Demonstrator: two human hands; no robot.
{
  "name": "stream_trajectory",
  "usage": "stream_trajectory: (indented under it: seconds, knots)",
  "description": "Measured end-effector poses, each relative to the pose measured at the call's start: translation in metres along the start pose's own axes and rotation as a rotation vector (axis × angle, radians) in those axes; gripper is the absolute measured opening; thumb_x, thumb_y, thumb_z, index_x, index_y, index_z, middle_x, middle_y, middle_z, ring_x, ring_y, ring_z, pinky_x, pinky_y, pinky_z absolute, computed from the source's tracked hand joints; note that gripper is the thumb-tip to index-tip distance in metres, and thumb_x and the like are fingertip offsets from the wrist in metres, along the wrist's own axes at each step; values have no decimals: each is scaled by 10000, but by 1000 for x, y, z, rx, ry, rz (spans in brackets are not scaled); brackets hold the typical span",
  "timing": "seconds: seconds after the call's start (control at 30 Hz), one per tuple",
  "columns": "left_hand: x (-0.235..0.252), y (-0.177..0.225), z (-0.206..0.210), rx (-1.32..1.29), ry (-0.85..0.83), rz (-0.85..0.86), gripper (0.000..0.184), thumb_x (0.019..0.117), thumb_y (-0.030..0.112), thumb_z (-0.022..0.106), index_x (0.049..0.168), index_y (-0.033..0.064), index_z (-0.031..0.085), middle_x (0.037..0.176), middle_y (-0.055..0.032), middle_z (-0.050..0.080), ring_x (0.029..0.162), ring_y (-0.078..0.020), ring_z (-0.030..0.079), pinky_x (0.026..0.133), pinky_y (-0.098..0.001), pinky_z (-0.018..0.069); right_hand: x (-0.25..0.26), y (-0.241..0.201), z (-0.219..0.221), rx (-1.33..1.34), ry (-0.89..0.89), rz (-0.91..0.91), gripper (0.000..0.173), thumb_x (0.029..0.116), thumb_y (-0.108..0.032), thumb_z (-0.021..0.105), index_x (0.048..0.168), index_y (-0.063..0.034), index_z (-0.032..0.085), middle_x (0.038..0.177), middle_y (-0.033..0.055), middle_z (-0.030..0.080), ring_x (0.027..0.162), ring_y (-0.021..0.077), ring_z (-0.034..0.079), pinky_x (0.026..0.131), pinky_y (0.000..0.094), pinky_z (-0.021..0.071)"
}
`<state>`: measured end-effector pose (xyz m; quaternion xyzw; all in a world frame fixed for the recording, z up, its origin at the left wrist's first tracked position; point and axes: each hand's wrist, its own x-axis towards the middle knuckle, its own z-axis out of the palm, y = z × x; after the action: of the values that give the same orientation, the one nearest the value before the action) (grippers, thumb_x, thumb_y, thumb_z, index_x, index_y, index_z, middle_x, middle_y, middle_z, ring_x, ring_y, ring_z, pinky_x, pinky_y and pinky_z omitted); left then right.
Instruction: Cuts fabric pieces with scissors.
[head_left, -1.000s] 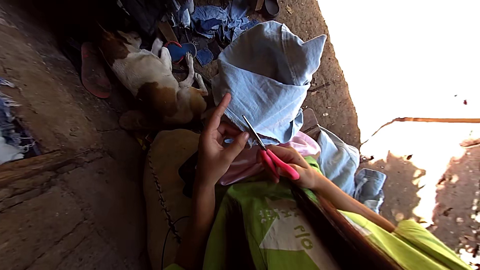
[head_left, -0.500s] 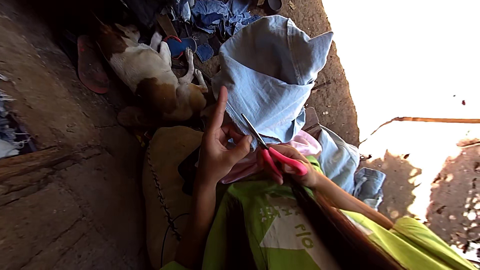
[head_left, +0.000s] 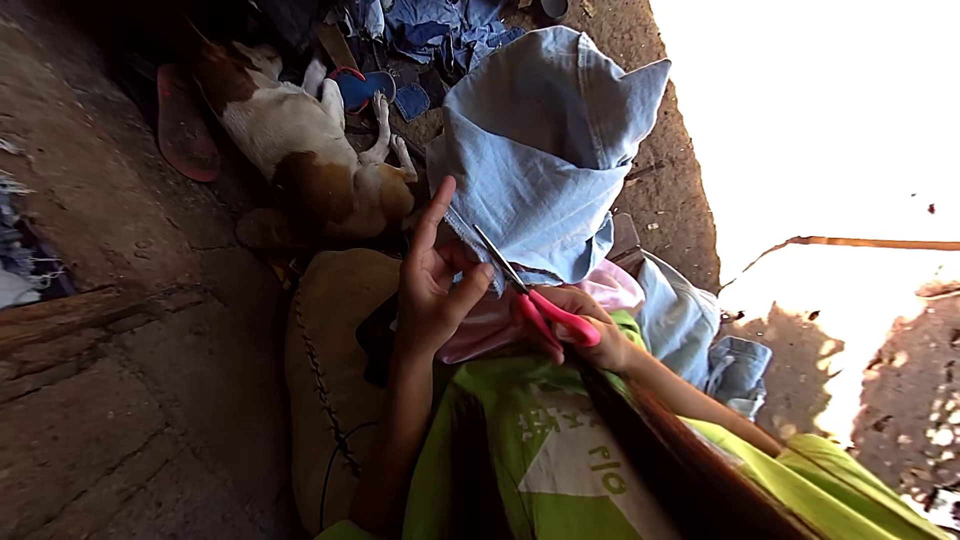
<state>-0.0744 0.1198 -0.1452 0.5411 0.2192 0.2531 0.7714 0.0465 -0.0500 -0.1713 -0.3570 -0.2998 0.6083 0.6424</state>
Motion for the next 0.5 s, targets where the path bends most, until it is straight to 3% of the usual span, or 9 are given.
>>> stream_trajectory:
  seconds: [0.07, 0.13, 0.23, 0.3, 0.37, 0.5]
  knots:
    - [1, 0, 2, 2, 27, -2, 785, 882, 22, 678, 1577, 80, 318, 1235, 25, 628, 795, 0, 631, 749, -158, 559, 0, 1, 0, -41, 1, -15, 393, 1042, -438, 525, 1116, -70, 642, 764, -154, 602, 645, -110, 530, 577, 79, 436]
    - [0, 2, 3, 41, 31, -12, 823, 858, -33, 675, 1582, 88, 304, 1121, 17, 671, 773, -17, 657, 739, -171, 579, -1, 0, -1, -68, 7, -17, 417, 1036, -451, 527, 1131, -60, 637, 764, -153, 600, 644, -110, 527, 578, 80, 437]
    - [-1, 7, 3, 54, 10, -43, 906, 823, -111, 656, 1608, 112, 261, 1082, 8, 691, 696, -15, 657, 684, -167, 585, -1, -2, 0, -83, 12, 18, 466, 1026, -505, 515, 1149, -71, 634, 770, -159, 606, 648, -107, 540, 586, 86, 451]
    - [-3, 9, 3, 46, -8, -49, 937, 823, -103, 668, 1623, 116, 232, 1100, 4, 688, 671, -12, 646, 664, -164, 582, 2, -3, 1, -93, -4, 28, 535, 1016, -562, 492, 1161, -65, 626, 785, -144, 623, 670, -94, 554, 614, 97, 461]
    - [-4, 10, 2, 31, -26, -42, 953, 838, -96, 677, 1634, 118, 199, 1214, -14, 647, 693, -14, 645, 681, -171, 588, 4, -3, 2, -81, -17, 20, 571, 1005, -596, 491, 1157, -63, 629, 792, -135, 635, 681, -87, 565, 627, 103, 469]
    - [-6, 8, 1, 5, -21, -27, 985, 831, -112, 685, 1641, 146, 188, 1289, -6, 629, 748, -21, 668, 726, -188, 599, 2, -1, 4, -6, -13, -17, 457, 1023, -536, 514, 1084, -104, 648, 785, -137, 624, 636, -100, 543, 559, 87, 447]
